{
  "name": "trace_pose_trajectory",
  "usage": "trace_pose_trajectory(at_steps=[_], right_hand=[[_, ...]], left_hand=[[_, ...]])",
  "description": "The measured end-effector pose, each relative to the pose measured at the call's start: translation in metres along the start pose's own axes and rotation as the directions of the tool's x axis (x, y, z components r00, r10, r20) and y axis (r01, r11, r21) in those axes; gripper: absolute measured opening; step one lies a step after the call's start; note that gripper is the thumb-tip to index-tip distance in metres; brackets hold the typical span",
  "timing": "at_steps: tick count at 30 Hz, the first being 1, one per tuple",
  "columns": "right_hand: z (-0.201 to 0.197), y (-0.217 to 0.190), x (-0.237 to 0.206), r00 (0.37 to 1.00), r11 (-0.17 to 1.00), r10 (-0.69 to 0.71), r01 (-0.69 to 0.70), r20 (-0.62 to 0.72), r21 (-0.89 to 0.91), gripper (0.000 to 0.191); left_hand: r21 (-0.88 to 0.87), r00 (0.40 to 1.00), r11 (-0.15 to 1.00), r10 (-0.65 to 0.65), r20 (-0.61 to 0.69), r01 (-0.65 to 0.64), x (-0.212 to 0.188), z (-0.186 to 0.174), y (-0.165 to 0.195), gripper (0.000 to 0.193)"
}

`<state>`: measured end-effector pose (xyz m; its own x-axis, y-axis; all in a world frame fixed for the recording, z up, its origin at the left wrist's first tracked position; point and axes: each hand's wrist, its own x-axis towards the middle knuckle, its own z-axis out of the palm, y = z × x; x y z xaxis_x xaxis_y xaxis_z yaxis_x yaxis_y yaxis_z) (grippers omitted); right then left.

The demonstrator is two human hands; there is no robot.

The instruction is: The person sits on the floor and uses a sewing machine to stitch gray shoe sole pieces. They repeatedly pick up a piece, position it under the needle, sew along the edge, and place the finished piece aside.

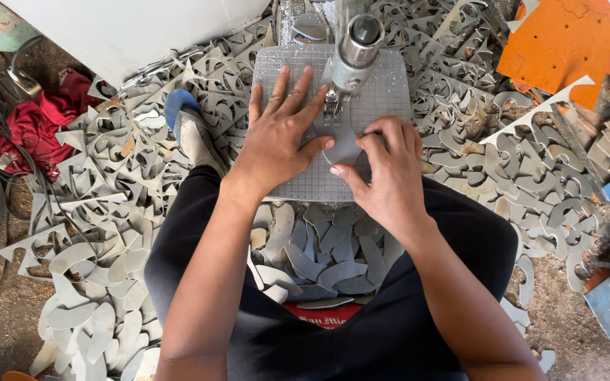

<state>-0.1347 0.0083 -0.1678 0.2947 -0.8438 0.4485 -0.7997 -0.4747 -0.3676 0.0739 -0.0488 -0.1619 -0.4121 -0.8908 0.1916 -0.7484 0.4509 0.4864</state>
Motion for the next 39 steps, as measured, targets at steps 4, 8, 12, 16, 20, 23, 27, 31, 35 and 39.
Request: trace_pose_trajectory(at_steps=[4,8,12,16,20,23,27,31,35,39], right_hand=[[0.003,-0.005,0.001,1.000,1.000,0.010,-0.010,-0.010,-0.006,0.048],[0.009,-0.007,0.002,1.000,0.999,0.000,0.000,-0.025,-0.035,0.048],[0.015,-0.010,0.002,0.999,0.999,0.014,-0.016,-0.048,-0.045,0.048],[0.017,-0.014,0.003,0.998,0.998,0.014,-0.018,-0.066,-0.064,0.047],[0.016,-0.017,0.004,0.996,0.998,0.014,-0.019,-0.083,-0.062,0.046],[0.016,-0.017,0.005,0.997,0.998,0.046,-0.049,-0.062,-0.041,0.048],[0.019,-0.013,0.006,0.995,0.999,0.002,-0.007,-0.098,-0.053,0.049],[0.022,-0.009,0.008,0.998,0.998,0.003,-0.007,-0.062,-0.063,0.050],[0.023,-0.007,0.008,0.999,0.998,0.006,-0.009,-0.053,-0.065,0.052],[0.024,-0.006,0.008,0.999,0.997,0.013,-0.016,-0.050,-0.071,0.051]], left_hand=[[0.021,1.000,1.000,-0.009,-0.008,0.009,-0.001,-0.001,-0.001,0.075],[0.022,0.999,1.000,-0.002,-0.045,0.003,-0.002,0.001,-0.001,0.070],[0.018,0.997,1.000,-0.002,-0.076,0.003,-0.001,0.003,0.000,0.063],[0.079,0.995,0.995,-0.048,-0.086,0.055,-0.008,0.004,0.006,0.060],[0.039,0.995,0.997,-0.063,-0.081,0.066,-0.016,0.003,0.012,0.068],[0.045,0.994,0.996,-0.070,-0.081,0.074,-0.016,0.003,0.012,0.068],[0.058,0.994,0.994,-0.089,-0.067,0.093,-0.012,0.004,0.010,0.068],[0.045,0.993,0.994,-0.094,-0.073,0.097,-0.011,0.004,0.009,0.068],[0.043,0.993,0.994,-0.095,-0.072,0.098,-0.010,0.004,0.008,0.068],[0.039,0.993,0.994,-0.103,-0.063,0.106,-0.009,0.004,0.007,0.068]])
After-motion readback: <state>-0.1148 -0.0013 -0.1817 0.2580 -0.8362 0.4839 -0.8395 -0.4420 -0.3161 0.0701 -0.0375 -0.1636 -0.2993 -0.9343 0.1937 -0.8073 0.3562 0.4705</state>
